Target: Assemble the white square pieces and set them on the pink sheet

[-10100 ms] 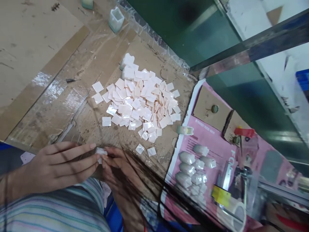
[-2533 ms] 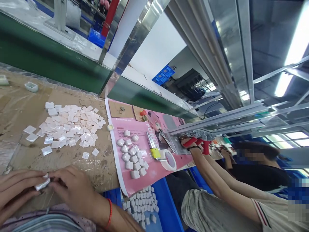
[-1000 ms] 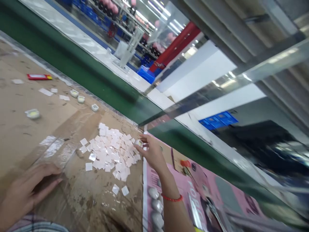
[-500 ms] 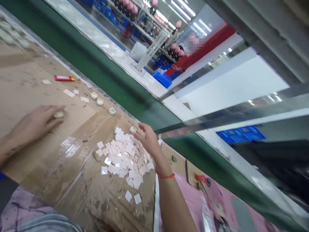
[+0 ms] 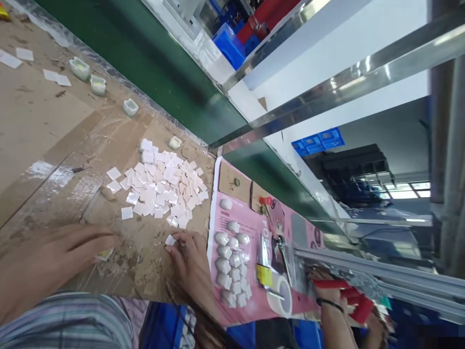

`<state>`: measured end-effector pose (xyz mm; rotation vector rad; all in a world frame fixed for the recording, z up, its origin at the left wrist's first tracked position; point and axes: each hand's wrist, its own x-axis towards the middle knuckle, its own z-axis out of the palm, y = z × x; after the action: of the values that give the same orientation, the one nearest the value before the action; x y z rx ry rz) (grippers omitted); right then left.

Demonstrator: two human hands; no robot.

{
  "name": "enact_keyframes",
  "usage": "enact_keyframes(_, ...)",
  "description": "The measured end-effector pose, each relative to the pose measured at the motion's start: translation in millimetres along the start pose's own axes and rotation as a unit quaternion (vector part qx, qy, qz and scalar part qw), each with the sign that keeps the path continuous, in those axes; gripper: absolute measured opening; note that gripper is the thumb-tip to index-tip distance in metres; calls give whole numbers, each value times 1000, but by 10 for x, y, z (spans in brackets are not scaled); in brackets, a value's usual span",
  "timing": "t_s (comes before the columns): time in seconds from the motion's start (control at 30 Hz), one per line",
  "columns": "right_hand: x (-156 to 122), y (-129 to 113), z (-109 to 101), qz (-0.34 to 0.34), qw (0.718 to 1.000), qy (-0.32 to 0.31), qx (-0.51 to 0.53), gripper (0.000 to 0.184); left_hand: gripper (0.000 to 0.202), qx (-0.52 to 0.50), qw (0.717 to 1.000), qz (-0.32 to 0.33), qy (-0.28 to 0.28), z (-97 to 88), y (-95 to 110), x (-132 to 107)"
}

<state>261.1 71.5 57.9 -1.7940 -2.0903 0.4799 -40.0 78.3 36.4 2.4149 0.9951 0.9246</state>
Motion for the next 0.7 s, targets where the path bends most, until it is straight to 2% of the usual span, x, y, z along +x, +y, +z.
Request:
enact_keyframes(0.07,31,-2,3,15,1000,-1,24,2,48,28,996,52,-70,104,-3,98)
enact_keyframes(0.13,44,-34,-23,18,999,-4,51,6,48,50,994,45,-85,165,-33,140)
enact_keyframes(0.27,-72,-166,-60,15,993,17,117,13,41,42,998,-29,-24,252,31,74)
enact_keyframes(0.33,-183,-256,-27,48,979,20,196,16,46,20,997,-77,-5,293,128,20)
enact_keyframes(0.4,-289,-359,53,127,933,6,337,19,42,-8,993,-115,10,327,220,-22)
enact_keyframes(0.47,-360,-472,161,207,853,-16,479,24,34,-30,992,-124,2,342,272,-52)
enact_keyframes(0.53,-392,-590,265,244,792,-35,558,33,40,-26,993,-110,-25,331,281,-71)
enact_keyframes(0.63,-412,-744,375,260,752,-54,603,39,45,-15,993,-111,-42,265,273,-70)
enact_keyframes(0.7,-445,-804,417,265,751,-44,604,36,40,-37,993,-115,-20,200,307,-44)
